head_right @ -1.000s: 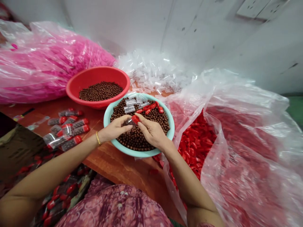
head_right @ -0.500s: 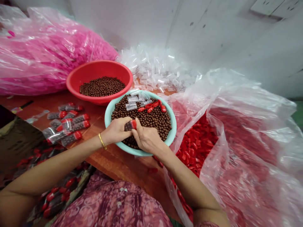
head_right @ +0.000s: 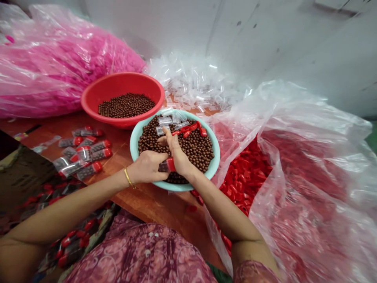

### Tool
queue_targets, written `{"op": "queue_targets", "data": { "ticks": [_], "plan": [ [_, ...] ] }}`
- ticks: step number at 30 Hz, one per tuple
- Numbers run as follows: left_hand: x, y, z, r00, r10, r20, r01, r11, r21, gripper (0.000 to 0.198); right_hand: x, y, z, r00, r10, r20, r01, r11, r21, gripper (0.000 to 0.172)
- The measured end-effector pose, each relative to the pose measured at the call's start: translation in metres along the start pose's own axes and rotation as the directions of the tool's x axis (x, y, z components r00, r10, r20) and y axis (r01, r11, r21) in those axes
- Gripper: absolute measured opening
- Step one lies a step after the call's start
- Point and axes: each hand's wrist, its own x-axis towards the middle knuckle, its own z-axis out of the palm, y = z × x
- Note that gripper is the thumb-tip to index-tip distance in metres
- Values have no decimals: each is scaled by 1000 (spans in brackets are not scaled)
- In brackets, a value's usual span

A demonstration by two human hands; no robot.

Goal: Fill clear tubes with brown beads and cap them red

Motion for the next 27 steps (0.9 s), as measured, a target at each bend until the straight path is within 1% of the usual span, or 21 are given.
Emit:
{"op": "queue_targets", "data": {
  "ticks": [1,3,4,6,8,10,11,12,13,14,15,16,17,18,19,20,21,22,23,25,27],
  "plan": [
    [0,-1,0,1000,10,13,-10,1000,-3,20,1,-1,1,999,-3,53,2,1000,6,77],
    [-1,-2,0,999,25,33,-25,1000,-2,23,1,-2,0,990,-42,131,49,998,-51,77],
    [-1,-2,0,999,28,40,-28,1000,2,24,0,-2,-1,987,-68,143,83,991,-104,78],
    [0,-2,1,998,27,48,-28,999,18,26,-1,-2,-4,985,-115,126,140,967,-213,82],
    [0,-1,2,999,28,40,-29,999,28,27,-1,-2,-4,984,-134,116,158,960,-233,81],
    [-1,2,0,1000,11,-13,-10,1000,22,24,0,-3,-4,986,-121,117,139,978,-156,77],
    [-3,3,-1,998,-12,-60,12,1000,12,21,2,-4,-7,988,-107,111,121,984,-127,77],
    [-6,3,-4,992,-46,-117,46,999,0,19,4,-4,-11,991,-97,88,108,985,-132,77],
    [-12,2,-8,980,-91,-178,91,996,-13,18,7,-5,-17,994,-99,51,107,976,-189,74],
    [-20,-2,-12,960,-145,-239,144,989,-25,19,10,-4,-26,993,-122,5,118,946,-301,67],
    [-29,-8,-17,933,-206,-293,205,978,-34,21,13,-3,-37,986,-163,-38,129,883,-451,57],
    [-41,-17,-22,900,-274,-339,279,960,-33,22,17,-1,-49,973,-223,-62,138,774,-618,45],
    [-54,-28,-27,860,-345,-375,364,931,-20,24,21,3,-60,960,-273,-71,123,634,-764,37],
    [-68,-42,-32,817,-418,-397,460,888,12,25,25,7,-71,954,-292,-62,95,492,-865,33],
    [-82,-56,-36,773,-484,-410,553,831,62,26,29,11,-81,957,-288,-44,67,364,-929,32],
    [-94,-70,-40,746,-525,-410,617,777,126,28,32,16,-88,962,-271,-30,43,259,-965,33],
    [-104,-83,-45,750,-531,-395,633,750,193,28,36,20,-93,968,-252,-17,30,180,-983,35],
    [-111,-94,-48,775,-507,-378,613,749,251,29,38,23,-96,971,-240,-5,25,122,-992,36],
    [-115,-100,-52,812,-456,-365,566,770,295,30,41,25,-97,971,-239,4,24,81,-996,35],
    [-110,-101,-58,876,-313,-366,440,830,343,33,43,26,-96,970,-240,36,46,37,-998,32],
    [-91,-89,-60,914,-169,-369,314,870,380,30,41,24,-93,969,-234,80,89,27,-996,31]
  ]
}}
